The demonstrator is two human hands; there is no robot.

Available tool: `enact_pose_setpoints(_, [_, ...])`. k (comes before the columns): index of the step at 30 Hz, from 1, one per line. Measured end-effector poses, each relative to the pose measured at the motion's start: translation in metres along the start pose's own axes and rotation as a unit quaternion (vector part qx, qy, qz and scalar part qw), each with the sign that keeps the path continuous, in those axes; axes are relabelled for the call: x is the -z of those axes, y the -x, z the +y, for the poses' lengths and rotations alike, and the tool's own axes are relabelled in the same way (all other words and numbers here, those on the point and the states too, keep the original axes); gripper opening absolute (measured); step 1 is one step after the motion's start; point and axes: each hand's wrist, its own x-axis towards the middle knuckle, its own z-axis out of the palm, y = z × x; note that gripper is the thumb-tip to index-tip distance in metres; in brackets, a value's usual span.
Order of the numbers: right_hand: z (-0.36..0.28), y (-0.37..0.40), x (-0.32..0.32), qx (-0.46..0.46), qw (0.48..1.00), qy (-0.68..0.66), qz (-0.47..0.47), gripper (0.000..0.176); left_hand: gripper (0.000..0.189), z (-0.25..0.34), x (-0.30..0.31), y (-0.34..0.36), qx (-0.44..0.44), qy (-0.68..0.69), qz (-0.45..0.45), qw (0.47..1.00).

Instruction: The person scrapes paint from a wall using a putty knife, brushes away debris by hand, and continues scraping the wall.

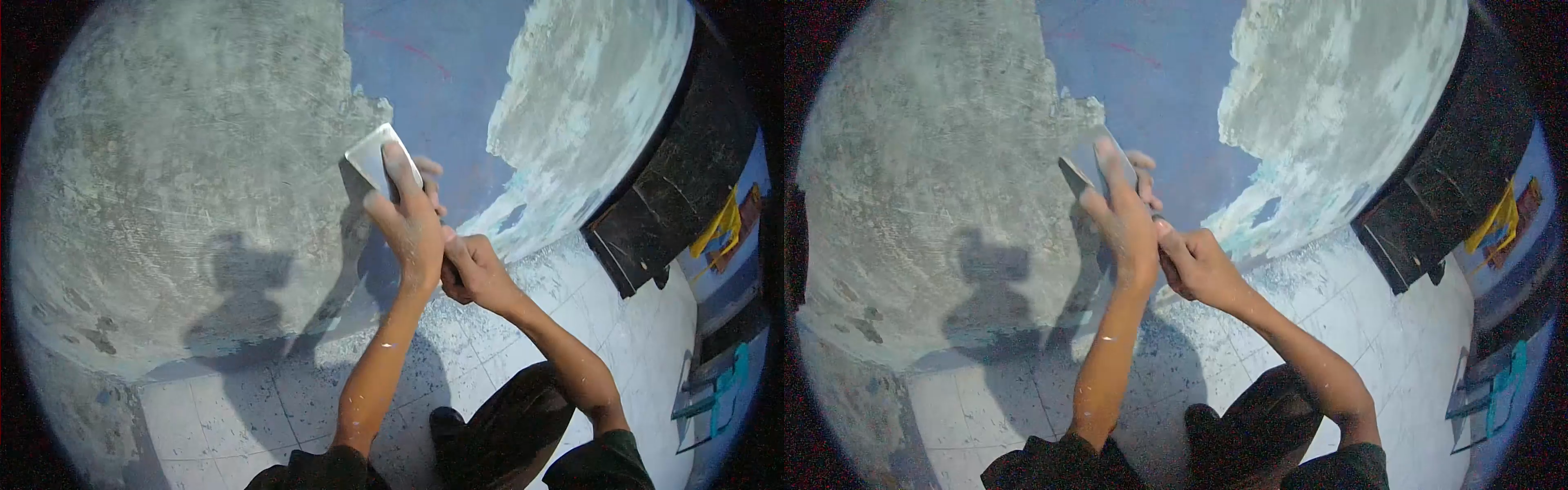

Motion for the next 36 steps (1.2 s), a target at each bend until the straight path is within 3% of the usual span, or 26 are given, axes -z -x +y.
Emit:
enact_pose_setpoints(2, [0.003, -0.002, 0.001, 0.010, 1.000, 0.019, 0.010, 0.065, 0.057, -0.002, 0.002, 0.000, 0.033, -0.007, -0.007, 0.999])
enact_pose_setpoints(9, [-0.004, -0.007, 0.003, -0.004, 0.997, 0.076, -0.009, 0.067, 0.047, 0.000, 0.001, -0.001, 0.020, 0.063, 0.025, 0.998])
enact_pose_setpoints(12, [-0.023, -0.014, 0.003, 0.017, 0.997, 0.077, 0.013, 0.068, 0.047, 0.016, -0.011, -0.017, -0.034, 0.103, 0.016, 0.994])
enact_pose_setpoints(16, [-0.010, -0.006, 0.004, 0.029, 0.995, 0.093, 0.022, 0.068, 0.048, 0.013, -0.007, -0.005, 0.056, 0.080, 0.006, 0.995])
enact_pose_setpoints(17, [-0.006, -0.002, 0.005, -0.007, 0.998, 0.060, -0.014, 0.069, 0.047, 0.004, -0.003, -0.001, 0.061, 0.074, 0.019, 0.995])
enact_pose_setpoints(19, [-0.012, -0.012, 0.000, 0.064, 0.992, 0.111, 0.010, 0.068, 0.046, 0.007, 0.002, -0.004, 0.024, 0.063, 0.000, 0.998])
enact_pose_setpoints(22, [-0.028, -0.012, -0.003, -0.005, 0.998, 0.057, -0.004, 0.066, 0.047, 0.023, -0.003, -0.021, 0.018, 0.063, -0.023, 0.998])
enact_pose_setpoints(26, [-0.018, -0.001, -0.010, 0.009, 0.996, 0.086, -0.017, 0.066, 0.049, 0.010, 0.005, 0.002, 0.092, 0.059, 0.086, 0.990])
enact_pose_setpoints(29, [-0.029, -0.011, -0.013, 0.017, 0.995, 0.094, -0.013, 0.064, 0.047, 0.031, 0.006, -0.016, 0.011, 0.049, 0.043, 0.998])
enact_pose_setpoints(33, [-0.060, -0.006, -0.026, 0.000, 1.000, -0.019, 0.001, 0.062, 0.048, 0.047, 0.005, -0.025, -0.035, 0.038, -0.038, 0.998])
enact_pose_setpoints(36, [-0.021, -0.001, -0.029, -0.004, 1.000, -0.005, 0.005, 0.062, 0.045, 0.027, 0.016, -0.010, 0.060, -0.032, -0.018, 0.998])
